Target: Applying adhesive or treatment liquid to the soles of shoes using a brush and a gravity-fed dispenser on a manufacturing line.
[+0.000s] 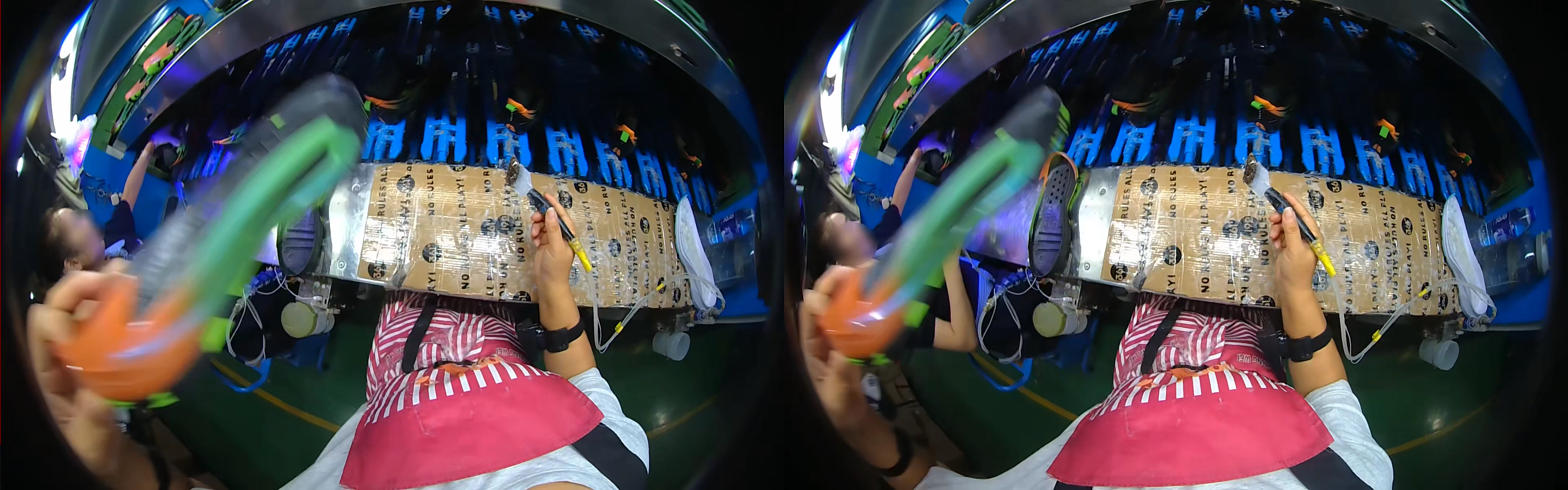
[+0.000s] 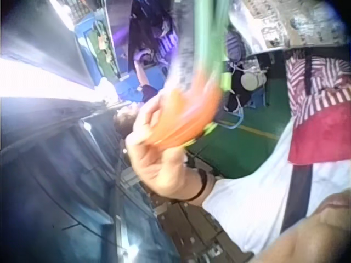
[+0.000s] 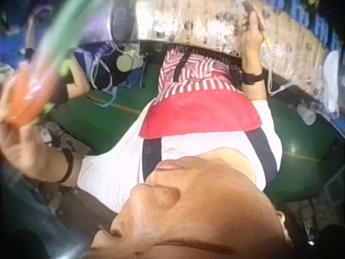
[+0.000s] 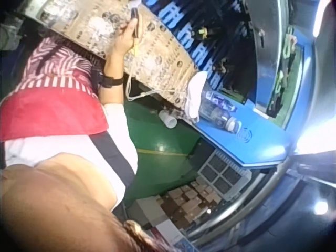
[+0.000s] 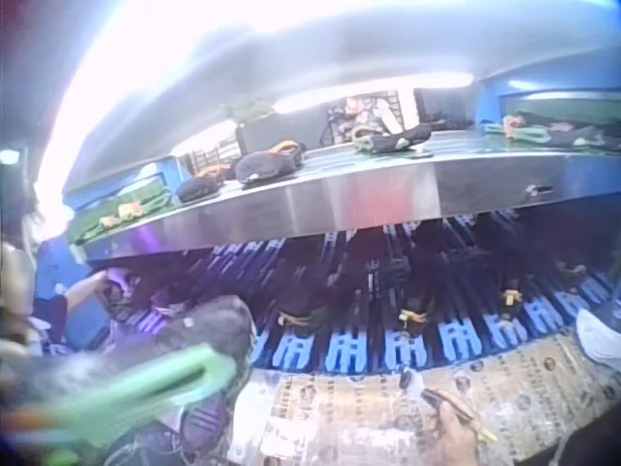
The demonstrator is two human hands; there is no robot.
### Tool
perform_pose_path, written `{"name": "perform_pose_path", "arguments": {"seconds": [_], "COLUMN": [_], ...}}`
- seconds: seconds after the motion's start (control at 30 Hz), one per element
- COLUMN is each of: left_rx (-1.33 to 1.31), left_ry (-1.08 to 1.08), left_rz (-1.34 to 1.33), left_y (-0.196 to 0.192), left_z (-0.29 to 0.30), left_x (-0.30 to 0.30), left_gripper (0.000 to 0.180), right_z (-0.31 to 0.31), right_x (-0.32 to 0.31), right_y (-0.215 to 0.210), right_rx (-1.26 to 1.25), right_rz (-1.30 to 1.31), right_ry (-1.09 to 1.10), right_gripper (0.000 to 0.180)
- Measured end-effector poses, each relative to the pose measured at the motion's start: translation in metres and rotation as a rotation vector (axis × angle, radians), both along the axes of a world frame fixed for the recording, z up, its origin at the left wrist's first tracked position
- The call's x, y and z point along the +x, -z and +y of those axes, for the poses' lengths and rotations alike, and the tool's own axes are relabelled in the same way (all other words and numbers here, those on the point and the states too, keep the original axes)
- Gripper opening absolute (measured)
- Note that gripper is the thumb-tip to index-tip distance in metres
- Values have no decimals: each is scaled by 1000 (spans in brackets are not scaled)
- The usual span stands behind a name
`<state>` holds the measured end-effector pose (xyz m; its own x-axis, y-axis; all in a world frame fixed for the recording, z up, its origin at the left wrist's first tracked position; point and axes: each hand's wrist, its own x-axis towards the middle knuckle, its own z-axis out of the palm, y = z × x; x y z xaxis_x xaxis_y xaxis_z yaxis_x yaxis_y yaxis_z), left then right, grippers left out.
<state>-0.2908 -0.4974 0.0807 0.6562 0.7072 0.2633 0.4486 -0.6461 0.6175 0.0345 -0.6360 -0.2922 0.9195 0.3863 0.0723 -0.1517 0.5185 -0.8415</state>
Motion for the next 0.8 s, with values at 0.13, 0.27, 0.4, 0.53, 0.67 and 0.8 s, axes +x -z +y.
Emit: {"name": "perform_pose_path", "arguments": {"seconds": [0.13,0.27,0.4,0.53,0.67,0.8], "left_rx": [-60,-175,-527,-427,-672,-1325], "left_ry": [-81,-15,84,256,104,-51], "left_rz": [-51,-91,-260,-250,-118,-460], "left_y": [1,37,149,271,330,333], "left_z": [-3,-3,-11,-21,-46,-38], "left_x": [-10,-13,0,28,28,22], "left_gripper": [45,41,27,20,19,37], "right_z": [10,14,6,-2,-4,-1], "right_x": [-5,-1,16,25,14,-1], "right_y": [2,1,-6,-14,-14,-11], "right_rx": [-4,7,-29,-45,-77,-63], "right_rz": [39,28,-38,-71,-47,31], "right_ry": [-14,-28,50,93,92,39], "right_gripper": [37,37,34,33,32,33]}}
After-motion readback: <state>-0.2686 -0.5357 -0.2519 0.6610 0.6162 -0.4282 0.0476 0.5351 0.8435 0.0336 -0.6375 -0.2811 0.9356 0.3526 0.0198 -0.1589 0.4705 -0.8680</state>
